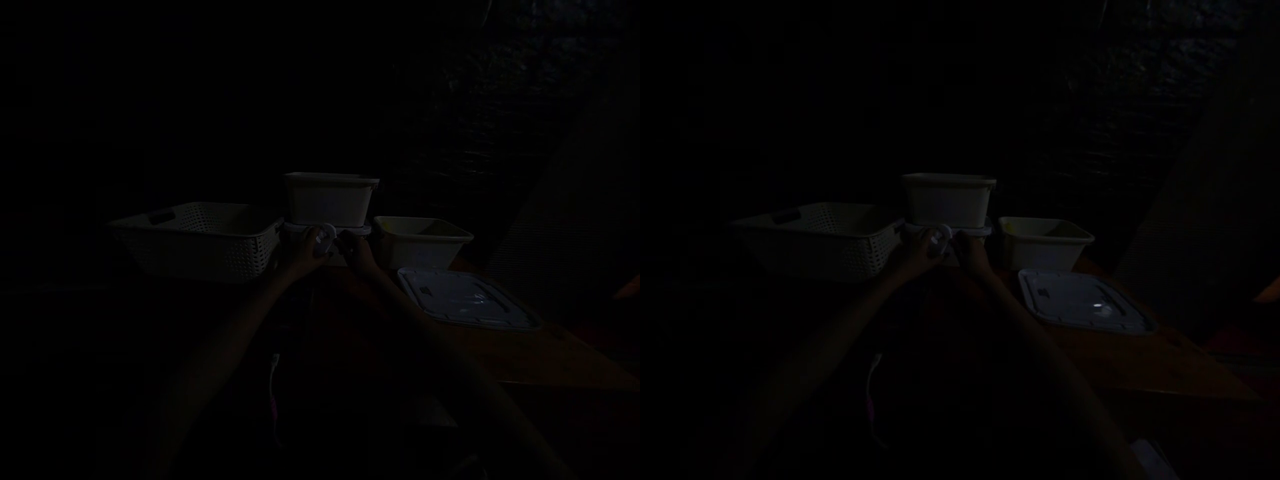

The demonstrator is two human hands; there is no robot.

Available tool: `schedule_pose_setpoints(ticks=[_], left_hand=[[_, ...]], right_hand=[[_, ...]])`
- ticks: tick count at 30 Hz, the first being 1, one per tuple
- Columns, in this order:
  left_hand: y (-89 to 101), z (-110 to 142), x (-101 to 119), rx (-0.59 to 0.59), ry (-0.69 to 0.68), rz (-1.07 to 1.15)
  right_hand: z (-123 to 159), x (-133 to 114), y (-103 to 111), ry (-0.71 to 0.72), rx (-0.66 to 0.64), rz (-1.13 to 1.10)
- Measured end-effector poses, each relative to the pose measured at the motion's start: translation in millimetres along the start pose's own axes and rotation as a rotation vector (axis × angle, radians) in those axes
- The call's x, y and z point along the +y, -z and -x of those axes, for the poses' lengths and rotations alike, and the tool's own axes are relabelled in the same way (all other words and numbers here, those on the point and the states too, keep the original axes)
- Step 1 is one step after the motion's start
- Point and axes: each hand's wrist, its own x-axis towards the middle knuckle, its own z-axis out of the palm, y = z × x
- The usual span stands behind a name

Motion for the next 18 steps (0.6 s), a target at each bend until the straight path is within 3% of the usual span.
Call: schedule_pose_setpoints(ticks=[4,7,14,18], left_hand=[[0.6,-1.1,1.2,0.045,0.004,-0.013],[1.2,-1.1,2.9,0.08,-0.016,0.004],[10.8,1.7,7.0,-0.017,0.054,0.07],[8.4,3.3,1.2,-0.066,0.039,0.163]], right_hand=[[-1.0,-3.5,-3.7,-0.08,0.007,-0.31],[-0.6,-8.0,-3.4,-0.153,-0.009,-0.404],[5.4,-30.2,7.3,0.05,0.086,0.026],[8.2,-37.4,6.3,0.088,0.111,0.017]])
